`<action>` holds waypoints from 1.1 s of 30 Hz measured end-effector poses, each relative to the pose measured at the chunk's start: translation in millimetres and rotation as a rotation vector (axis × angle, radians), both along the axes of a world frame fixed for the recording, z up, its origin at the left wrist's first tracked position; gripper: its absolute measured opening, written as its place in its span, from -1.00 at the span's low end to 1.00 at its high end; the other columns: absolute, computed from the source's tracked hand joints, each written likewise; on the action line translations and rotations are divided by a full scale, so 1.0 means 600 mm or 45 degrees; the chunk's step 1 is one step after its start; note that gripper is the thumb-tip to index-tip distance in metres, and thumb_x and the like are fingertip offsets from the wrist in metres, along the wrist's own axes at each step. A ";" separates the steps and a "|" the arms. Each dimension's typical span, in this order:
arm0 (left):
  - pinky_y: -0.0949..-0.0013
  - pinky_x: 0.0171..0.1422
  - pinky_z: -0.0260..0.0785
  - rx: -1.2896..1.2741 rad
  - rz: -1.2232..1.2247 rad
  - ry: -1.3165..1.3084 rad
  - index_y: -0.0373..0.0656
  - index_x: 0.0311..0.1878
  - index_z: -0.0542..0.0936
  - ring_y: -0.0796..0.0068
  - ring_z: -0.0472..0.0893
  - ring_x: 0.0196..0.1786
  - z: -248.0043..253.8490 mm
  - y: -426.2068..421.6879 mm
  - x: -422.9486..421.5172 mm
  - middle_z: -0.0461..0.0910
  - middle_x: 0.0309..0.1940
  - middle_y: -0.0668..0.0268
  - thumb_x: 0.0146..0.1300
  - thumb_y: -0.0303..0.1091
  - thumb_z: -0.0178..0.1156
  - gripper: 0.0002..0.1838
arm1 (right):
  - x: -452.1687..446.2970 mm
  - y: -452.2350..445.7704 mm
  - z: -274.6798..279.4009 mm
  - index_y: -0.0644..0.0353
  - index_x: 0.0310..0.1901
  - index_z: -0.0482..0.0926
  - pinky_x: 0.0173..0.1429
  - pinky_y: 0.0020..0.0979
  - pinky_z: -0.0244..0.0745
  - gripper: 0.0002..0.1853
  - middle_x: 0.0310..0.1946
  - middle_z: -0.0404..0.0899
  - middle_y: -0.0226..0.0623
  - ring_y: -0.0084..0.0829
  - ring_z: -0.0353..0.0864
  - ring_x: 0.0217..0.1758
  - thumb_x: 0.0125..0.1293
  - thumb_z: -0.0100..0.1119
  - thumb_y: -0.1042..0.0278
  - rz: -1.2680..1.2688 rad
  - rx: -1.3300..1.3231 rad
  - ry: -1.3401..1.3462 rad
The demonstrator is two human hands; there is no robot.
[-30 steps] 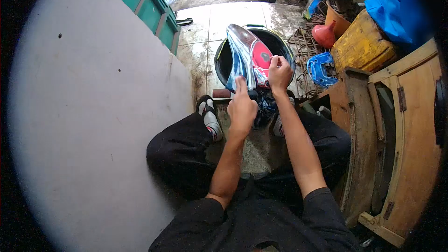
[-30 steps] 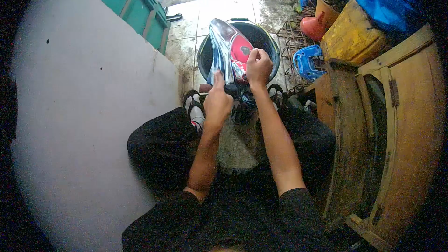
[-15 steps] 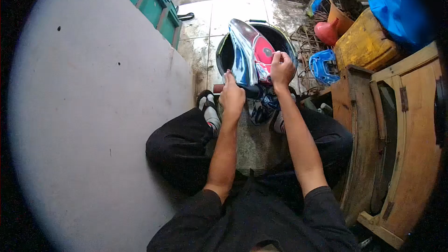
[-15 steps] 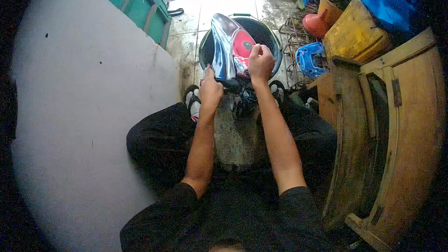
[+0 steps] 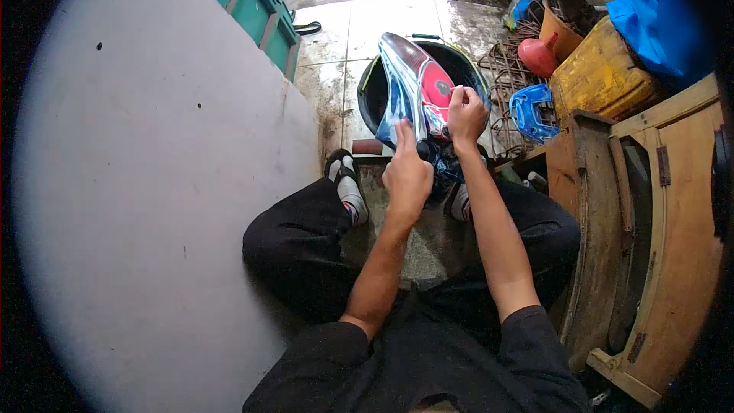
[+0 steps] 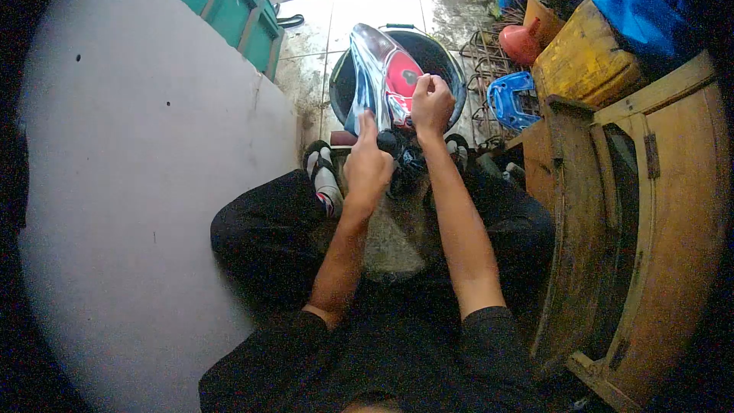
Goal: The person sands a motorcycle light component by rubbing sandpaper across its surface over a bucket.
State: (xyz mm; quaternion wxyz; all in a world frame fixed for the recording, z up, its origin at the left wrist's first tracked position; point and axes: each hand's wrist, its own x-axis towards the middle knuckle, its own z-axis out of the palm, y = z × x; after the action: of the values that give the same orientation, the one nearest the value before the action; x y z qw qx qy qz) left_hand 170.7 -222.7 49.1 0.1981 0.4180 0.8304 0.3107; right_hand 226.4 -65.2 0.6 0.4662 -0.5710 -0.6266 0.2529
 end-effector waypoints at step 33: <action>0.25 0.62 -0.08 0.519 0.081 -0.209 -0.27 0.55 0.10 0.09 0.02 0.60 -0.122 0.012 -0.012 0.02 0.55 -0.11 -0.03 -0.75 -0.20 -0.10 | 0.001 -0.009 0.014 0.32 -0.34 0.68 -0.17 -0.10 0.56 -0.65 -0.38 0.68 0.07 0.02 0.70 -0.30 0.36 0.03 0.20 -0.015 -0.005 0.001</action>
State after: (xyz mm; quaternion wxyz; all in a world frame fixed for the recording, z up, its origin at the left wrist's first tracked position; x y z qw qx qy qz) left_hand 163.7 -215.8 -24.0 0.1666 0.3961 0.7444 0.5111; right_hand 226.7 -70.7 9.0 0.4667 -0.5755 -0.6227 0.2516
